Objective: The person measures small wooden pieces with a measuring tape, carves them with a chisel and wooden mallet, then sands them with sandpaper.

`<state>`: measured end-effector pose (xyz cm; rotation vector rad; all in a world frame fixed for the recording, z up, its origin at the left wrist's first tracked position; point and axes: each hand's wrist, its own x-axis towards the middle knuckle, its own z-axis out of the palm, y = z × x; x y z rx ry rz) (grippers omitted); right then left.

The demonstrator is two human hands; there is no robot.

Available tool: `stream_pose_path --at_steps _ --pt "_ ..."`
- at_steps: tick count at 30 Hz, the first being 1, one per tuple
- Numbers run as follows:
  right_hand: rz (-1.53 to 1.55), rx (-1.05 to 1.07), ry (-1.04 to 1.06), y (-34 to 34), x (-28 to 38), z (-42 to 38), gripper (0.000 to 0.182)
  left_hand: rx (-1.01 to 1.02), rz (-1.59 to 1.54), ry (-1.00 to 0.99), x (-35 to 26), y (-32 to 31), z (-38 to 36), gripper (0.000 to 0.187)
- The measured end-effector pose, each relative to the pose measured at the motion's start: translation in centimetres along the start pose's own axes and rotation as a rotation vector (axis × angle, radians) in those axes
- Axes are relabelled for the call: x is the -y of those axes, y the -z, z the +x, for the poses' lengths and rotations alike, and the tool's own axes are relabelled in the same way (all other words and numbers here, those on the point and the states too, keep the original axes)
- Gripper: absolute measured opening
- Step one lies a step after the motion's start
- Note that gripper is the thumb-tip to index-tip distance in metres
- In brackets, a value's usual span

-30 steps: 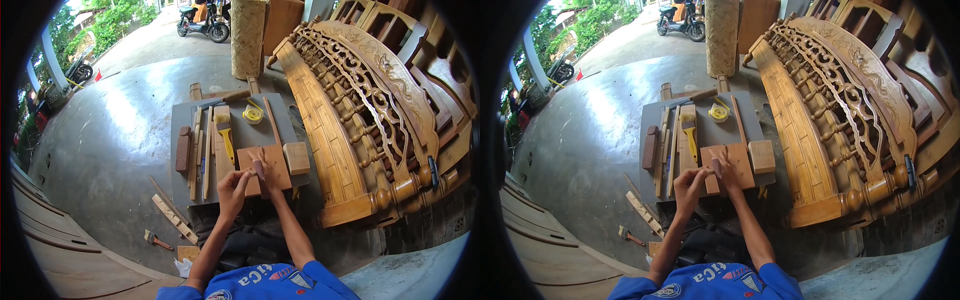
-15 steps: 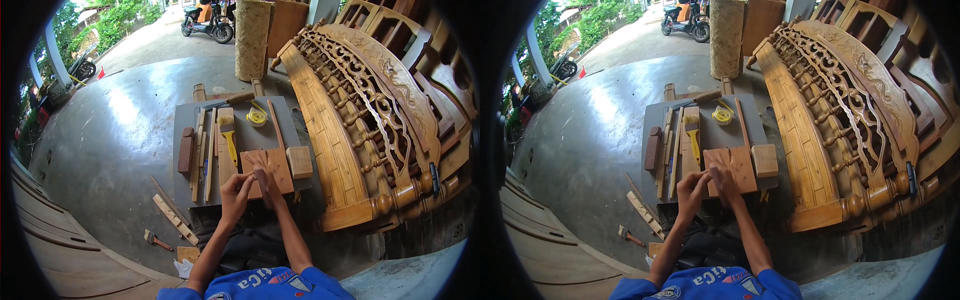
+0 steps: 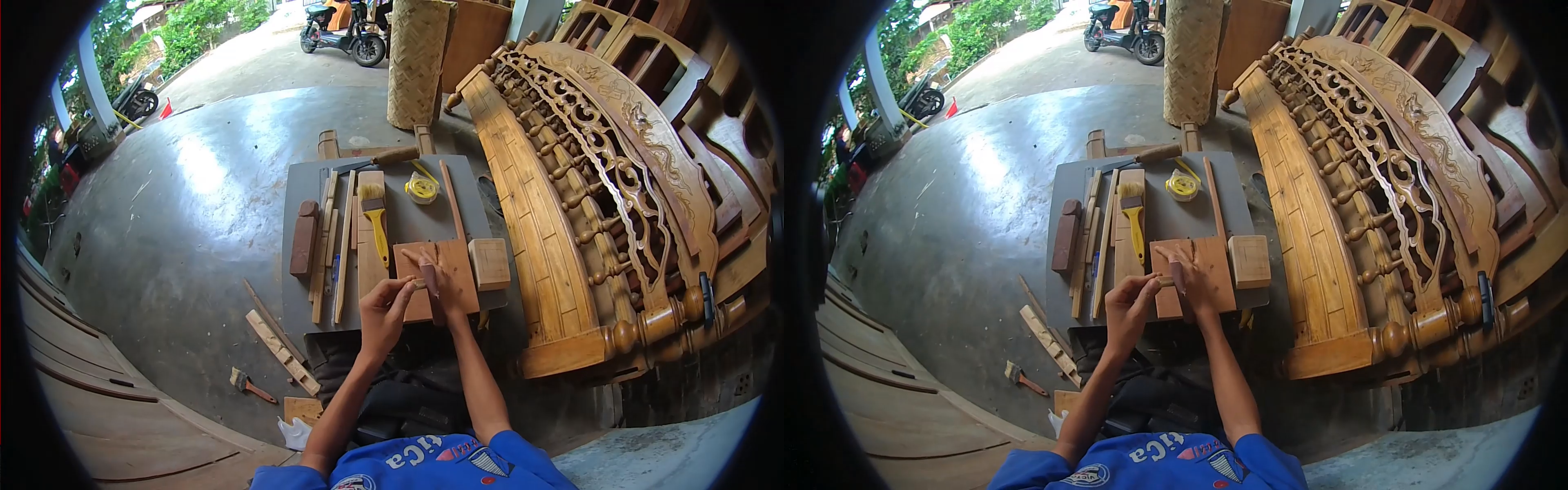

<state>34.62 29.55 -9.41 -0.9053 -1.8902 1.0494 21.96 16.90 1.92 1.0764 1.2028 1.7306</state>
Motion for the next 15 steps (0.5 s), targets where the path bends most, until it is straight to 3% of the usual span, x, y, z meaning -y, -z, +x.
stream_pose_path --at_steps 15 --pt "0.045 0.004 -0.003 0.6 5.6 0.3 0.047 0.017 -0.022 -0.012 0.2 -0.1 0.0 0.015"
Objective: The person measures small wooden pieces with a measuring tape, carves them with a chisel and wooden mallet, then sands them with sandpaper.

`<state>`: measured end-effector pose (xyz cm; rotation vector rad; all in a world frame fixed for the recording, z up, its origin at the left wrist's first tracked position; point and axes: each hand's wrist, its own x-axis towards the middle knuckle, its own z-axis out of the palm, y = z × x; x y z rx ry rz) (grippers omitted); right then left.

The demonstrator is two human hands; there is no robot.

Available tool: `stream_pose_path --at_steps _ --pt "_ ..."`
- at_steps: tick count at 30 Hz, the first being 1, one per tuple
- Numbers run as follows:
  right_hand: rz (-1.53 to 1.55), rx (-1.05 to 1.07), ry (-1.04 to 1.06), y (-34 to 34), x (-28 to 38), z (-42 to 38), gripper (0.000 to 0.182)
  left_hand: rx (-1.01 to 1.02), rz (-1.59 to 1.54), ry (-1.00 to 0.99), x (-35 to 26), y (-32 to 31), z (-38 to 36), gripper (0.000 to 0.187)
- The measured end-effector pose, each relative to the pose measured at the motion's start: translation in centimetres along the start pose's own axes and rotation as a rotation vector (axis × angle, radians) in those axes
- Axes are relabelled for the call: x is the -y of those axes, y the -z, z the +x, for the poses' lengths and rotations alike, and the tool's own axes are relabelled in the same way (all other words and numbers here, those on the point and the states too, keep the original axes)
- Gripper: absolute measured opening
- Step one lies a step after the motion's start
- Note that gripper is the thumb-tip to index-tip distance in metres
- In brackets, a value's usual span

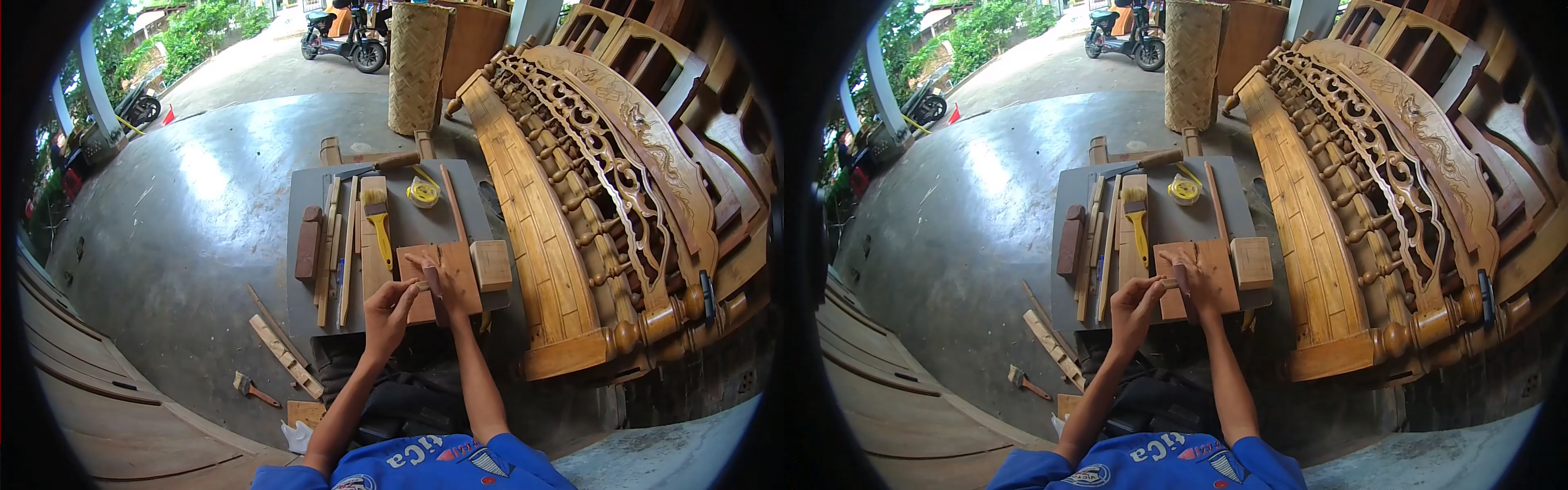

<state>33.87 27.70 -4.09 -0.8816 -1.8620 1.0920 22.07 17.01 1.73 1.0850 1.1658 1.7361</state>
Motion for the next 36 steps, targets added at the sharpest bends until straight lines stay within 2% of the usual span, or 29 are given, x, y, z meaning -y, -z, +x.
stream_pose_path --at_steps 8,11,14,17,19,21,23,26,28,30,31,32,35,36 --pt "0.024 0.006 -0.013 -0.3 -0.5 0.2 0.046 0.011 0.001 0.015 0.5 0.2 0.0 0.016" --pt "0.064 0.005 -0.018 -0.4 1.9 0.1 0.046 0.03 0.026 0.056 -0.4 0.4 0.1 0.016" --pt "0.135 0.025 0.044 -0.8 9.0 0.1 0.045 0.027 0.042 -0.045 -0.4 -0.5 -0.3 0.014" --pt "0.19 0.095 0.088 -0.7 11.3 -0.2 0.047 0.017 0.161 -0.031 -0.2 0.1 0.0 0.014" --pt "0.152 0.117 -0.074 -0.8 7.8 0.2 0.048 -0.025 0.023 0.013 -0.3 0.0 0.0 0.014" --pt "0.136 0.14 -0.124 -0.5 6.1 0.9 0.049 -0.051 -0.036 0.074 -1.0 0.1 0.2 0.014" --pt "0.137 0.121 -0.048 -0.3 6.1 0.5 0.049 -0.006 0.004 0.012 -0.1 -0.1 0.5 0.014" --pt "0.232 0.084 0.095 -0.2 11.2 -1.0 0.051 0.038 0.12 -0.065 0.1 -0.5 0.1 0.014" --pt "0.28 0.102 0.107 -0.1 10.7 -0.7 0.056 0.021 0.041 0.005 -0.6 -0.6 0.1 0.014" --pt "0.046 0.102 0.032 0.1 4.8 0.2 0.061 -0.003 -0.01 0.018 -0.8 -0.5 0.3 0.014" --pt "-0.077 0.1 -0.003 0.3 5.1 1.0 0.064 0.003 -0.009 0.01 -0.7 -0.5 0.4 0.014" --pt "0.333 0.109 -0.115 -0.4 5.6 0.3 0.064 0.009 -0.012 0.0 -0.4 -0.6 0.5 0.014" --pt "0.058 0.064 0.232 -0.2 11.3 -1.1 0.057 0.023 0.034 0.017 -0.1 -0.6 0.3 0.011" --pt "0.077 0.039 0.193 -0.5 9.9 -0.6 0.055 0.034 0.068 0.019 -0.3 -0.3 0.3 0.01"
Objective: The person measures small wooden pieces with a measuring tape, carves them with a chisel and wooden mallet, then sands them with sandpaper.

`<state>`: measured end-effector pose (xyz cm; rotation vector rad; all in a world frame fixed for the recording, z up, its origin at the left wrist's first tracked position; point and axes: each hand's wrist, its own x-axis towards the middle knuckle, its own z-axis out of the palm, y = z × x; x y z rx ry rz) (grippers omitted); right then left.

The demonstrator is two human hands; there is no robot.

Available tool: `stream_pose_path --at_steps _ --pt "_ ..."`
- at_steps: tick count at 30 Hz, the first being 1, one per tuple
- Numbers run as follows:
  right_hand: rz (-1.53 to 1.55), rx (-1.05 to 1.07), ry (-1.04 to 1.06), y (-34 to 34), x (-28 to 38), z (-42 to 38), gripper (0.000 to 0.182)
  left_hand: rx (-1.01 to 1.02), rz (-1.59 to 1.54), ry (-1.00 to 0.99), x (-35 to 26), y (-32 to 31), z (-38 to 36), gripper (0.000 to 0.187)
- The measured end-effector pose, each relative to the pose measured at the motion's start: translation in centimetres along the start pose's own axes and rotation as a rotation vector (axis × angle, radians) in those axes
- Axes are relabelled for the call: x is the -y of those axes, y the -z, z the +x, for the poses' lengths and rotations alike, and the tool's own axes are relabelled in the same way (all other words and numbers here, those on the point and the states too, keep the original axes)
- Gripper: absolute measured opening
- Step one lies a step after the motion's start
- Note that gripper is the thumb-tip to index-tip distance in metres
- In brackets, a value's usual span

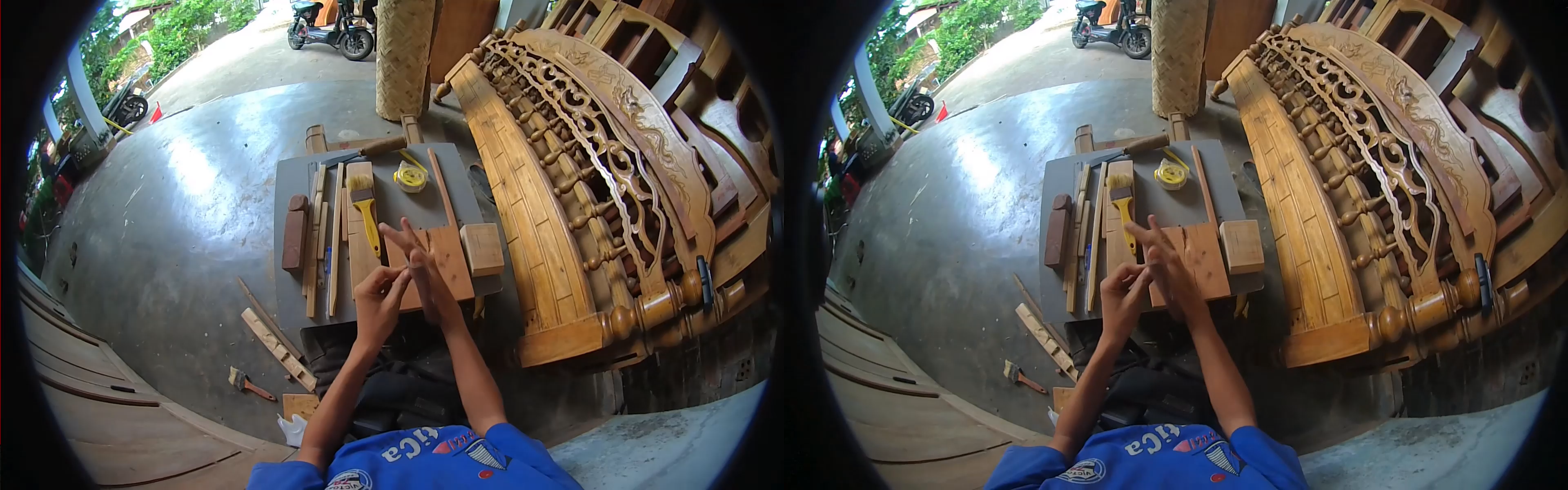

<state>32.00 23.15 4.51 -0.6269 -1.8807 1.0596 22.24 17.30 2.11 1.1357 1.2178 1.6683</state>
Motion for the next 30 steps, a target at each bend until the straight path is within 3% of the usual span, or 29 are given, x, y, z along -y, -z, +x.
stream_pose_path --at_steps 3,5,8,11,12,14,18,30 --pt "-0.14 0.09 -0.282 1.3 -6.5 0.5 0.067 -0.036 0.027 -0.045 -0.3 -0.1 0.2 0.01" --pt "-0.128 0.097 -0.169 1.4 -7.6 0.4 0.062 -0.006 0.0 -0.063 0.0 -0.4 0.5 0.012" --pt "0.022 0.073 -0.217 1.6 -7.3 -1.4 0.06 0.011 0.123 -0.096 -0.3 -0.7 0.0 0.016" --pt "0.172 0.041 -0.213 1.4 -5.6 -0.9 0.058 -0.003 0.038 -0.105 -1.1 -1.4 0.0 0.021" --pt "0.184 -0.017 -0.353 1.3 -3.4 -0.6 0.058 -0.002 0.055 -0.12 0.1 -1.3 0.2 0.02" --pt "0.341 -0.096 -0.344 1.0 -8.0 -1.6 0.059 -0.006 0.067 -0.132 -0.5 -1.4 0.2 0.019" --pt "0.144 -0.019 -0.175 0.8 -5.7 -1.4 0.058 -0.014 0.1 -0.138 -0.7 -1.3 0.1 0.015" --pt "-0.051 0.009 -0.157 0.7 -5.9 -0.5 0.058 0.034 0.106 -0.089 0.1 -0.2 0.2 0.013"
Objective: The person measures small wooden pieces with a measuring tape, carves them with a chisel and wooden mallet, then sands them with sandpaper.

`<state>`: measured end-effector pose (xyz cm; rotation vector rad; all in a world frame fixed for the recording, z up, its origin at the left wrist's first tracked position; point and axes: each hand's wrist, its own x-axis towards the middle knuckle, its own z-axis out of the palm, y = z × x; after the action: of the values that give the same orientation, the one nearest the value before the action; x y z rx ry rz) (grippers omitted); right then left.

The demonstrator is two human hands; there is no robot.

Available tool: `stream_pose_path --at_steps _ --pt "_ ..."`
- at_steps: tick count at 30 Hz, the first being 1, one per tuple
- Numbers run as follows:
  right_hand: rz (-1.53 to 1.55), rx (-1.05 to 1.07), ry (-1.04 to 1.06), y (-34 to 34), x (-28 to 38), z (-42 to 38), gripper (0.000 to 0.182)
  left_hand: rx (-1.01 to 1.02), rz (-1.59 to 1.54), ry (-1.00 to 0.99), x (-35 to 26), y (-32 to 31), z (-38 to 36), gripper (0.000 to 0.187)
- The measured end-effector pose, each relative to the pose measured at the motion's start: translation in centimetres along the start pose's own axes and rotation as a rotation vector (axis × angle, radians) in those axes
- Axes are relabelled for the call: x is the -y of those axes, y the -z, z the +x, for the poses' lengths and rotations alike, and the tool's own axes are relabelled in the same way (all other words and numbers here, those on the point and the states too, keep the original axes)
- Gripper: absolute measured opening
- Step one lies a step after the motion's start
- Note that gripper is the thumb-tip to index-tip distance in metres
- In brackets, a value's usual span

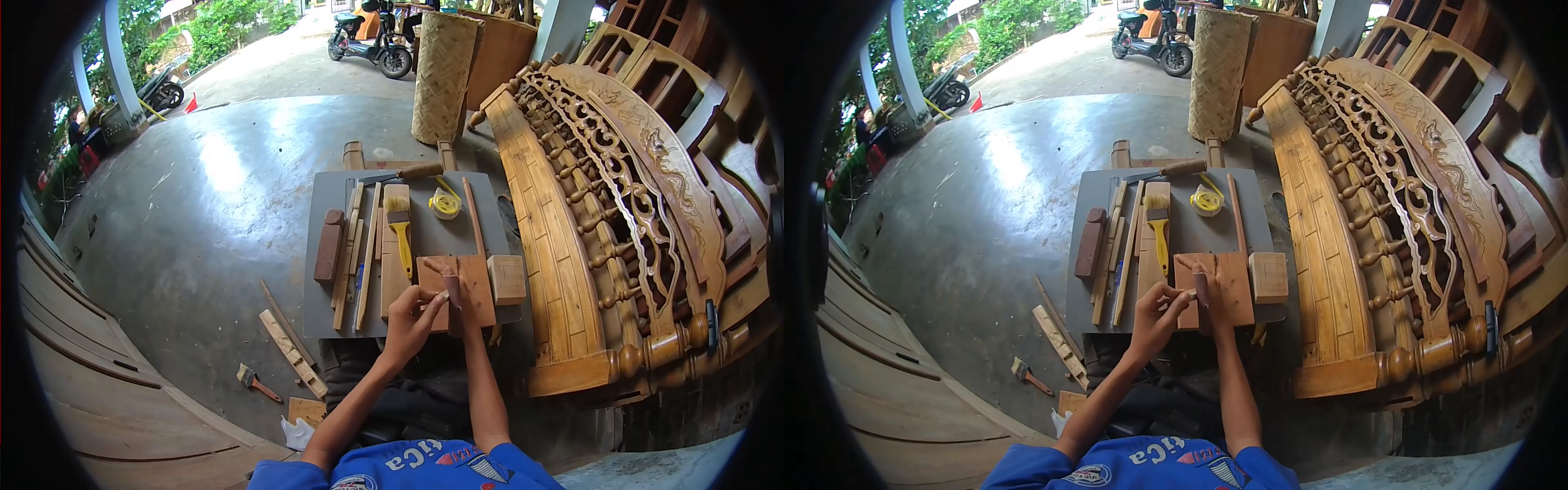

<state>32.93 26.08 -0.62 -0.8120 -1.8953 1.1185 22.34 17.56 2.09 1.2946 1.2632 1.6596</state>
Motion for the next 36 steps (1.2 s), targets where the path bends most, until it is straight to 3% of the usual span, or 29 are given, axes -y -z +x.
stream_pose_path --at_steps 8,13,14,17,18,20,22,25,26,29,30,33,35,36 --pt "-0.139 0.002 0.082 0.1 3.1 -0.7 0.058 -0.014 -0.002 -0.012 0.2 -0.4 -0.1 0.013" --pt "0.108 -0.02 0.081 -0.1 7.7 -0.6 0.054 -0.024 0.041 -0.007 -1.0 -0.4 0.1 0.013" --pt "0.13 -0.028 0.051 -0.1 6.9 -0.5 0.056 -0.02 0.034 -0.006 -0.8 -0.2 0.0 0.013" --pt "-0.21 0.088 0.03 1.1 -1.2 0.0 0.061 -0.017 0.004 0.004 -0.2 -0.1 0.3 0.014" --pt "0.06 0.084 -0.172 1.0 -0.4 0.7 0.059 -0.018 -0.006 0.028 -0.1 -0.1 0.3 0.014" --pt "0.007 0.048 0.099 0.9 6.5 0.5 0.053 -0.026 0.003 0.036 0.2 -0.1 0.8 0.014" --pt "-0.033 -0.002 0.131 -0.1 7.3 -0.3 0.051 -0.019 0.056 0.045 0.5 0.3 0.3 0.015" --pt "-0.33 0.069 0.037 0.3 -1.4 1.2 0.055 -0.072 -0.107 0.071 0.4 0.6 0.5 0.015" --pt "-0.232 0.04 -0.048 0.3 -2.7 1.5 0.054 -0.051 -0.139 0.082 0.8 0.8 0.6 0.013" --pt "-0.079 0.092 0.201 -0.2 5.3 0.1 0.048 -0.063 -0.189 0.093 0.4 0.3 0.3 0.012" --pt "-0.058 0.045 0.164 -0.4 6.7 -0.4 0.049 -0.064 -0.182 0.105 0.4 0.3 -0.2 0.013" --pt "-0.135 -0.009 -0.118 0.1 -0.8 0.4 0.054 -0.052 -0.162 0.102 0.1 0.6 0.5 0.019" --pt "-0.17 -0.066 0.012 0.1 -0.5 0.2 0.052 -0.057 -0.166 0.129 0.0 0.5 0.5 0.022" --pt "-0.17 -0.08 0.101 -0.4 3.3 0.0 0.051 -0.064 -0.166 0.122 -0.2 0.2 0.7 0.022"
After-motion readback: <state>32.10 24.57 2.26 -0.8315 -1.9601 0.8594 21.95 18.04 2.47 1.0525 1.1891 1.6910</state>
